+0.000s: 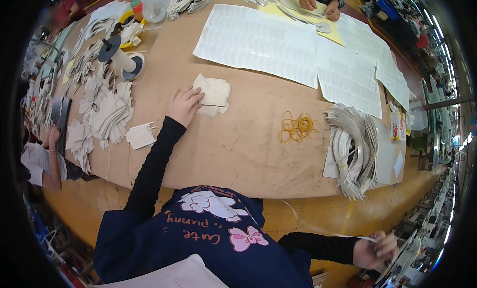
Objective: The person repeatedly picks up white fabric mask blanks and elastic bands, inserts the bands into the mask edges, and places the finished masks into a growing stack on the table. The process is continuous and repetitive throughout the clip.
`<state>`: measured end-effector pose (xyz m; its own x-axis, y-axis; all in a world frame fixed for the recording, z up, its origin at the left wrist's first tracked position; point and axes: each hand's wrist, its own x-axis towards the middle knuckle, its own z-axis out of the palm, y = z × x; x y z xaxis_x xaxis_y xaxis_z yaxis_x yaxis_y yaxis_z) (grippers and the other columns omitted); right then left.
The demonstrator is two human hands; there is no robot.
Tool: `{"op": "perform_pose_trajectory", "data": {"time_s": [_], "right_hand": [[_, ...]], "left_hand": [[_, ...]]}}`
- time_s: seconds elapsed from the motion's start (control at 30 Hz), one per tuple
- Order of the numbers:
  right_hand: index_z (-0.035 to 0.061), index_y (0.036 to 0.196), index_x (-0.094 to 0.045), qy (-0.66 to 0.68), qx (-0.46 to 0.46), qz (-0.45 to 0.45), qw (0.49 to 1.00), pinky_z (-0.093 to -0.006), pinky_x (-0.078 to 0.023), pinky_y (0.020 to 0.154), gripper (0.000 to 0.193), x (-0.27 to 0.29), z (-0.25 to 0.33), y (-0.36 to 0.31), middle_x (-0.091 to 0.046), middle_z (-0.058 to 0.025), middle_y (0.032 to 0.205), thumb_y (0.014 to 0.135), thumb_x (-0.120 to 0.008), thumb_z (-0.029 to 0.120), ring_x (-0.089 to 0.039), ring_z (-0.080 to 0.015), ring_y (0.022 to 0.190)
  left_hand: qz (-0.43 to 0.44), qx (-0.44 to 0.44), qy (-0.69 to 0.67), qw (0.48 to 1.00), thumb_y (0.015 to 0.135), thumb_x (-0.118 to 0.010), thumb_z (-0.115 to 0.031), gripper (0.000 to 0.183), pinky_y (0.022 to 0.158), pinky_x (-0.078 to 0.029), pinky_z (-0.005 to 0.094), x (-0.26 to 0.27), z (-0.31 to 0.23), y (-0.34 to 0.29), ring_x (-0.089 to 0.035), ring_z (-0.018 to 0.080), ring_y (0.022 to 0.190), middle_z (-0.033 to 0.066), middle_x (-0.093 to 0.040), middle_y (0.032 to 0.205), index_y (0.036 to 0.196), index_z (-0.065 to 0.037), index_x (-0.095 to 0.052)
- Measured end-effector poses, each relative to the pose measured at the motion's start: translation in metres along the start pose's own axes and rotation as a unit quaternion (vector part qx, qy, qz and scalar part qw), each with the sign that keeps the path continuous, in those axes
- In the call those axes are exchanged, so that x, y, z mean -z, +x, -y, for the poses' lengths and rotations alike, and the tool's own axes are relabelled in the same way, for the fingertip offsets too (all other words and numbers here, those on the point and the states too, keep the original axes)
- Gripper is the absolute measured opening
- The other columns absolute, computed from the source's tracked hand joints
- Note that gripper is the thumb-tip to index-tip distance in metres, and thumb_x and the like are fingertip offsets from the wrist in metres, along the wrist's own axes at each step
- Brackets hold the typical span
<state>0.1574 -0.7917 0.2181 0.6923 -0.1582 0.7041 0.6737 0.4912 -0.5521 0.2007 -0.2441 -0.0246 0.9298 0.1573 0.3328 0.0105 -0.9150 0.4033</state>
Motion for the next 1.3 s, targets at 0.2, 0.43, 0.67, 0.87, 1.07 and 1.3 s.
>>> {"op": "perform_pose_trajectory", "data": {"time_s": [0.2,0.43,0.67,0.87,1.07,1.3], "right_hand": [[0.0126,0.079,-0.064,0.216,-0.049,0.087,0.971,-0.0251,-0.027,0.058,0.008,0.005,0.048,0.010,-0.046,0.0068,0.055,0.086,-0.064,0.010,-0.035,-0.0082,0.057],[0.0102,0.091,-0.058,0.123,-0.227,-0.014,0.966,-0.0310,-0.038,0.057,0.005,-0.001,-0.057,-0.029,-0.051,-0.0021,0.075,0.094,-0.060,0.013,-0.042,-0.0122,0.068],[0.0059,0.094,-0.052,0.001,-0.357,0.015,0.934,-0.0261,-0.036,0.052,0.013,-0.025,-0.120,-0.042,-0.049,-0.0053,0.073,0.097,-0.060,0.016,-0.041,-0.0125,0.060],[0.0042,0.094,-0.053,-0.088,-0.338,-0.026,0.937,-0.0233,-0.034,0.049,0.015,-0.024,-0.111,-0.049,-0.049,-0.0054,0.070,0.095,-0.062,0.015,-0.042,-0.0111,0.056],[0.0006,0.095,-0.058,-0.097,-0.399,-0.094,0.907,-0.0225,-0.036,0.049,0.010,-0.026,-0.114,-0.066,-0.052,-0.0036,0.066,0.092,-0.062,0.009,-0.046,-0.0102,0.054],[-0.0041,0.099,-0.072,-0.288,-0.636,0.181,0.693,-0.0217,-0.038,0.054,0.015,-0.077,-0.191,-0.113,-0.063,-0.0007,0.069,0.086,-0.071,0.005,-0.051,-0.0048,0.059]], "left_hand": [[-0.103,-0.104,0.025,0.989,0.082,-0.072,-0.012,0.018,0.095,-0.045,0.0393,0.027,-0.017,0.015,-0.063,0.0225,0.106,0.0035,-0.069,0.108,0.098,-0.007,-0.071],[-0.066,-0.167,-0.024,0.983,0.079,-0.068,-0.002,0.020,0.078,-0.052,0.0336,0.017,-0.040,-0.057,-0.068,0.0220,0.091,0.0048,-0.070,0.101,0.099,-0.003,-0.067],[-0.028,-0.058,-0.059,0.996,0.077,-0.071,-0.004,0.029,0.086,-0.050,0.0366,0.015,-0.041,-0.058,-0.066,0.0260,0.103,0.0070,-0.068,0.116,0.104,0.000,-0.065],[-0.108,-0.011,0.017,0.994,0.076,-0.075,-0.014,0.040,0.105,-0.036,0.0447,0.019,-0.057,-0.054,-0.055,0.0298,0.125,0.0057,-0.059,0.136,0.109,0.004,-0.063],[0.105,-0.168,-0.099,0.975,0.079,-0.074,-0.014,0.032,0.109,-0.035,0.0478,0.033,-0.082,-0.120,-0.052,0.0315,0.130,0.0099,-0.054,0.142,0.108,-0.002,-0.066],[0.165,-0.147,-0.189,0.957,0.081,-0.073,-0.015,0.030,0.103,-0.044,0.0463,0.034,-0.075,-0.143,-0.053,0.0294,0.128,0.0105,-0.060,0.132,0.110,-0.007,-0.066]]}}
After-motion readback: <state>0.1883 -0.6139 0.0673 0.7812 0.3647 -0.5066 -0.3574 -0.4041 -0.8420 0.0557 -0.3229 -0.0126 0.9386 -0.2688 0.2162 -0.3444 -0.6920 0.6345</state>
